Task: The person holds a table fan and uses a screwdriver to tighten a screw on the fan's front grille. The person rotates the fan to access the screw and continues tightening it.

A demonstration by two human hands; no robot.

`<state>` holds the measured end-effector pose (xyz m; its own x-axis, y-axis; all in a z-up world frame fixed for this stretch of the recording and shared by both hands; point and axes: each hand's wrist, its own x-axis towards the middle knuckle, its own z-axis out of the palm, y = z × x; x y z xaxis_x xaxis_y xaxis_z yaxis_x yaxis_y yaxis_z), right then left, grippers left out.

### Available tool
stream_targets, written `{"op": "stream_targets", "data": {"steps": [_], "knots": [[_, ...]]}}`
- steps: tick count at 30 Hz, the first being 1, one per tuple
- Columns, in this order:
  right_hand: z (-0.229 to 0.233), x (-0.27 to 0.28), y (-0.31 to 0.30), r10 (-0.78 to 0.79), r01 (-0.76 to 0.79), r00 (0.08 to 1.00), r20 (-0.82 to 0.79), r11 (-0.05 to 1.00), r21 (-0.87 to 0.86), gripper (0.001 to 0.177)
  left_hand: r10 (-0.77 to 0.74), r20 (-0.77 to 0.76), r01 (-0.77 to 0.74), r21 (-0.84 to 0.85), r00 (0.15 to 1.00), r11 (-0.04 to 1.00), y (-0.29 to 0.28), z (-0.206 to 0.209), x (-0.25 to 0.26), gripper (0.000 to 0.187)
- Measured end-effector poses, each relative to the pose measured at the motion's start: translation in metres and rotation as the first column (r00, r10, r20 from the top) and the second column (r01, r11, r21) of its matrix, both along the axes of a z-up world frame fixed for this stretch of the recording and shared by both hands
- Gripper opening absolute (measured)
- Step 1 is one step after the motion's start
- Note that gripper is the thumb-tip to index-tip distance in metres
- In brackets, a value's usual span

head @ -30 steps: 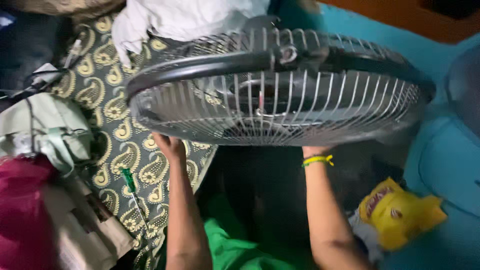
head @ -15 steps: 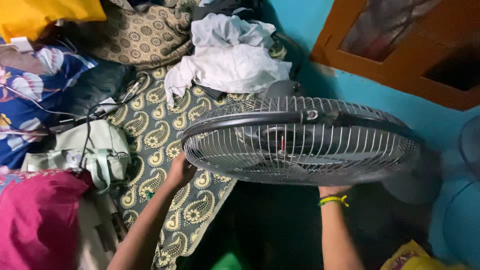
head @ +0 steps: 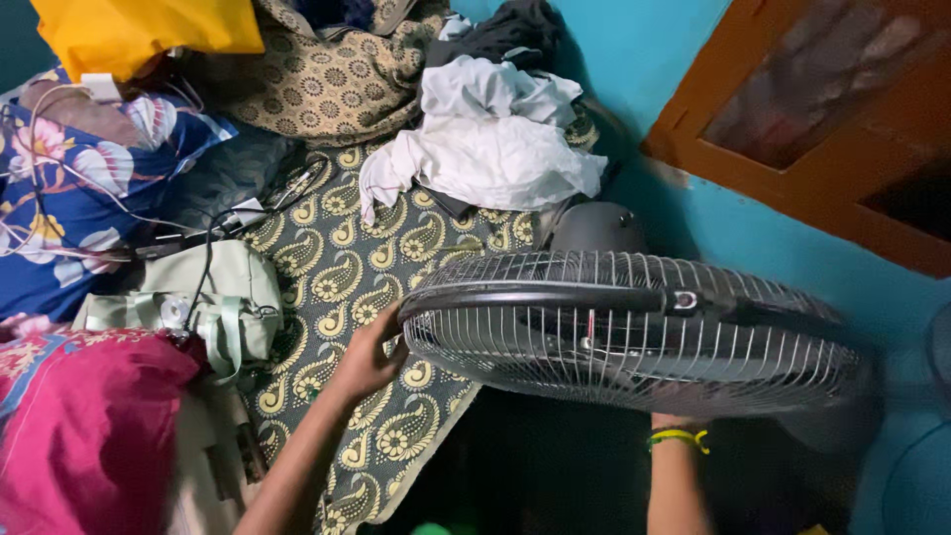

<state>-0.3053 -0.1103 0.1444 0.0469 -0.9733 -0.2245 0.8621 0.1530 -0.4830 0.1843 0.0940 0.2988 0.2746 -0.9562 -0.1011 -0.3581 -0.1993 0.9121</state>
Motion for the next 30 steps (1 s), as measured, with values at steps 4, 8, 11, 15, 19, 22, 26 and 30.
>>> {"op": "stream_targets", "data": {"steps": [4,8,11,15,19,22,26,30], "knots": [[0.01,0.008,0.0,-0.016,0.016,1.0,0.012,1.0,0.005,0.071,0.105,0.312,0.062,-0.482,0.944,0.874,0.007,0.078,-0.029,0.065],[0.015,0.006,0.009,-0.027,0.026,1.0,0.015,0.999,0.022,0.072,0.209,0.481,0.153,-0.608,0.851,0.779,-0.026,0.113,-0.046,0.055],[0.018,0.009,0.008,-0.028,0.027,0.999,0.026,0.999,0.028,0.072,0.199,0.588,0.257,-0.599,0.784,0.759,-0.039,0.139,-0.037,0.041],[0.019,0.015,0.005,-0.013,0.011,0.999,0.048,0.999,0.035,0.072,0.061,0.815,0.462,-0.387,0.577,0.798,-0.034,0.169,-0.033,0.041],[0.019,0.02,0.006,-0.003,0.001,0.998,0.062,0.999,0.035,0.073,0.023,0.826,0.484,-0.352,0.563,0.801,-0.029,0.188,-0.033,0.05],[0.021,0.021,0.007,0.008,-0.011,0.998,0.062,0.999,0.041,0.073,0.019,0.854,0.524,-0.336,0.519,0.782,-0.033,0.191,-0.032,0.052],[0.022,0.016,0.006,0.021,-0.024,0.998,0.061,0.998,0.05,0.074,-0.039,0.864,0.6,-0.316,0.502,0.735,-0.036,0.189,-0.032,0.052],[0.019,0.016,0.002,0.028,-0.032,0.997,0.073,0.998,0.06,0.074,-0.041,0.815,0.608,-0.397,0.578,0.687,-0.045,0.193,-0.024,0.045]]}}
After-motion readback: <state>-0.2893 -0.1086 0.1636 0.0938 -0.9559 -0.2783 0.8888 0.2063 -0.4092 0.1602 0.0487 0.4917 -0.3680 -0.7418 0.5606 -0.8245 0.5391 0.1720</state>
